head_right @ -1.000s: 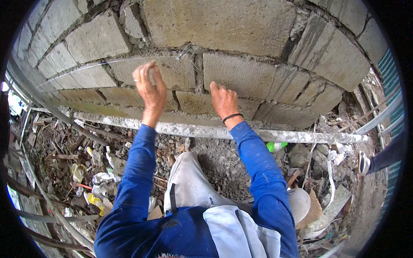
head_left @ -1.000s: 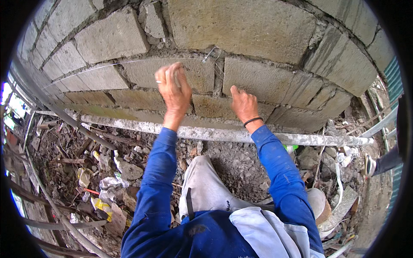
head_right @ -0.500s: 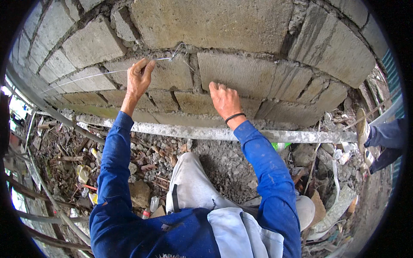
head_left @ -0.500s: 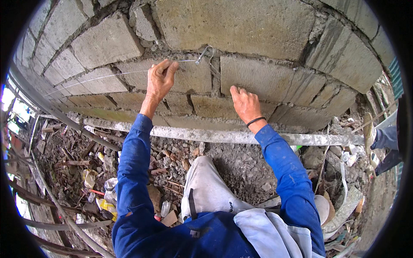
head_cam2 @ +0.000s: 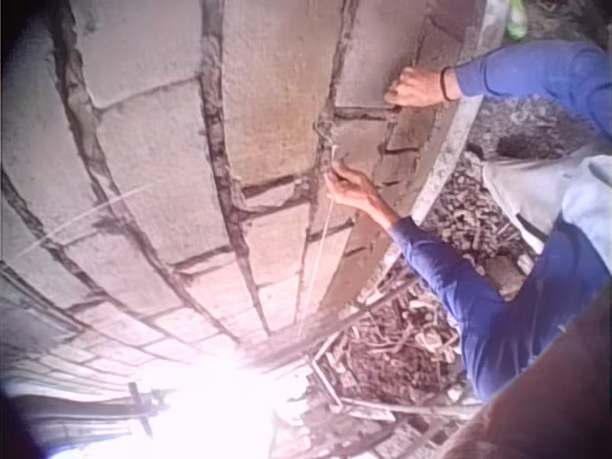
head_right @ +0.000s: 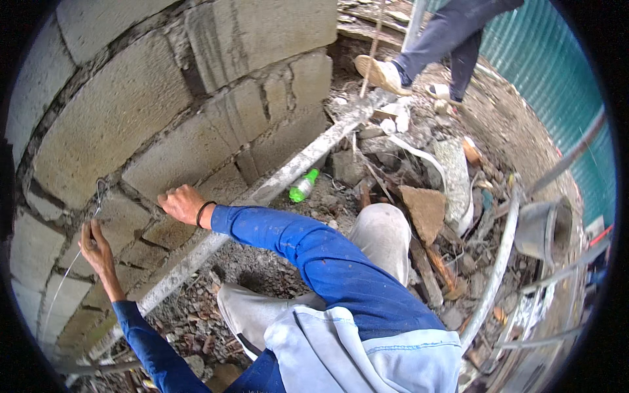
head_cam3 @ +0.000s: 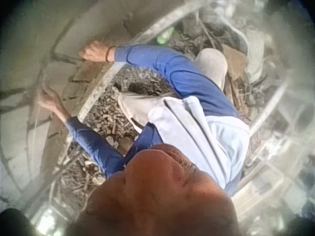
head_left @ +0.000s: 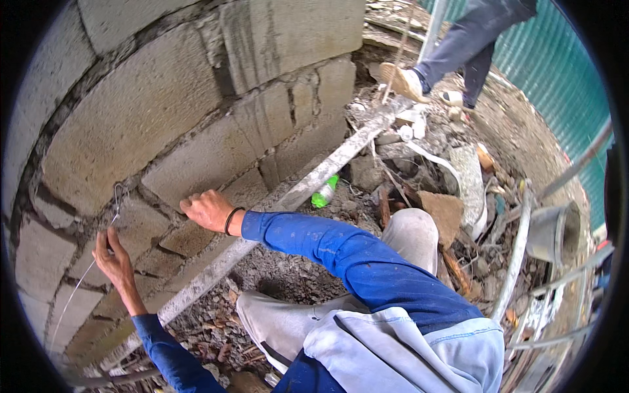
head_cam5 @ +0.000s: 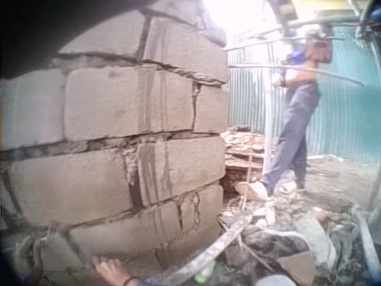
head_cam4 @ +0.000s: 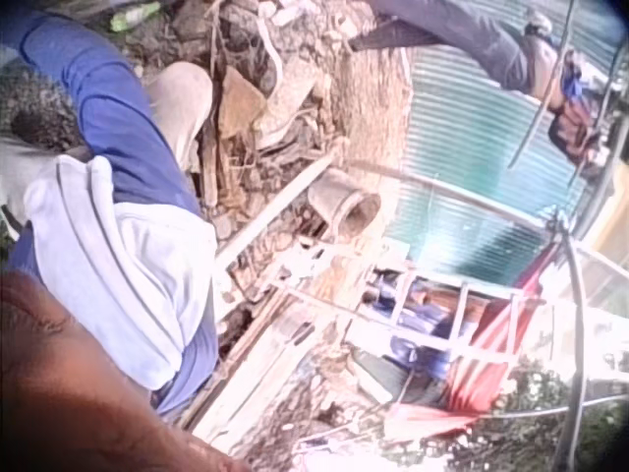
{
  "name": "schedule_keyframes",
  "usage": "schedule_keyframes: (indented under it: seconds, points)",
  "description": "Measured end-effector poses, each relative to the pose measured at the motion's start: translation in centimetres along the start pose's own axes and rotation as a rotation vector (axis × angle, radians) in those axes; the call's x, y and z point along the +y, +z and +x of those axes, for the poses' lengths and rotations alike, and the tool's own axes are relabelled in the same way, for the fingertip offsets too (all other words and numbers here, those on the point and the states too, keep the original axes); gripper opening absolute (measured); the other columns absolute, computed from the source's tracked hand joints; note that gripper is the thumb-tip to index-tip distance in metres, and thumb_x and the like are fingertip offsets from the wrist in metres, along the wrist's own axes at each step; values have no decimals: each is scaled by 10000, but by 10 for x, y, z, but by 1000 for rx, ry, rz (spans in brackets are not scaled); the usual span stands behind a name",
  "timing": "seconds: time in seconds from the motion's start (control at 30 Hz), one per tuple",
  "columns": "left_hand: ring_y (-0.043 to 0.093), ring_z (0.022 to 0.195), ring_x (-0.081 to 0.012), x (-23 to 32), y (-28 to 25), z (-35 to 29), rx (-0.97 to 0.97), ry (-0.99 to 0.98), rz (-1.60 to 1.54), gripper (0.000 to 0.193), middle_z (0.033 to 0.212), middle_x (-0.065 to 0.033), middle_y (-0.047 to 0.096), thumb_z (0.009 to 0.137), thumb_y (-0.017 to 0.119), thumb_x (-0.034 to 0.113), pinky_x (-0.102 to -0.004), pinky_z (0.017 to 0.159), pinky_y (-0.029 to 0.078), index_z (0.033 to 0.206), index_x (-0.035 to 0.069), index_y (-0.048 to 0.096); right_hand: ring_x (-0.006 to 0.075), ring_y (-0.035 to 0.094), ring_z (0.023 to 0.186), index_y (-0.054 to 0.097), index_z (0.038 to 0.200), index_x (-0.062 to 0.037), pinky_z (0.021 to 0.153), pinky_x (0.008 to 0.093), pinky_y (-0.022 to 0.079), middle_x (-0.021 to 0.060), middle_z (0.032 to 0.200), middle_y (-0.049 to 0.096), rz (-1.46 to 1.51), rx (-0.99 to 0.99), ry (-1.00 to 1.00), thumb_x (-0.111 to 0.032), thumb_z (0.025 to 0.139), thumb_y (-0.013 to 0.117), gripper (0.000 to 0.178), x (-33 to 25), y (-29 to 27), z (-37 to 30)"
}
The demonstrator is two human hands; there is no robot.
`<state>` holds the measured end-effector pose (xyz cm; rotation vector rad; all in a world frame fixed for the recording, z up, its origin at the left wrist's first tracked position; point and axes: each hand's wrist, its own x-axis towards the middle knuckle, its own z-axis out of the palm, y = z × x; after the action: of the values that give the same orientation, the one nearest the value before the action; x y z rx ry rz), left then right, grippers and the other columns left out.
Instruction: The person manipulates a thin wire and a green plastic bottle while moving along a wooden scaffold next to a stone wall. They secure the wire to the wall using metal hooks and continue walking along the scaffold.
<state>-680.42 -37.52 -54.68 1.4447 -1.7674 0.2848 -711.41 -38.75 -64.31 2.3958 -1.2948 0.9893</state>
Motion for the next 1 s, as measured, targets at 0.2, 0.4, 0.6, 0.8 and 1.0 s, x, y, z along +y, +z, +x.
schedule_keyframes:
  seconds: [0.2, 0.4, 0.6, 0.8, 1.0]
  points:
    - [668, 958, -285, 35, -17, 25, 32, 258, 21, 233, 1009, -87, 740, 1040, 631, 264, -404, 995, 440, 1110, 65, 729, 319, 704, 606, 630, 1052, -17, 513, 448, 559, 160, 702, 664, -119, 56, -16, -162, 905, 589, 211, 23, -25, -13]
    - [695, 1050, -293, 38, -28, 12, 132, 289, -12, 237, 1073, -106, 771, 933, 720, 101, -425, 973, 492, 1156, 155, 779, 253, 718, 656, 598, 846, -134, 496, 402, 556, 88, 716, 661, -234, -47, -82, -149, 898, 580, 57, 15, -79, 10]
    - [678, 903, -246, 62, -15, 25, 171, 403, -159, 206, 968, -72, 731, 919, 696, 29, -374, 875, 450, 1103, 106, 745, 311, 740, 758, 600, 1156, -89, 616, 434, 590, 133, 987, 727, -409, -104, -92, -101, 951, 534, 215, 54, -107, 12]
    - [695, 960, -242, 66, -16, 19, 230, 380, -112, 211, 1017, -56, 747, 913, 714, 34, -390, 946, 463, 1106, 114, 744, 311, 726, 679, 593, 1108, -81, 563, 418, 598, 131, 838, 684, -468, -51, -176, -75, 940, 576, 169, 60, -139, 29]
    - [634, 1139, -312, 78, 0, 5, 586, 431, -105, 403, 1194, -93, 666, 846, 791, 42, -423, 1011, 455, 1221, 126, 669, 343, 701, 673, 574, 1059, -61, 571, 459, 579, 141, 778, 643, -325, -163, -178, -25, 909, 581, 154, 45, -143, 6]
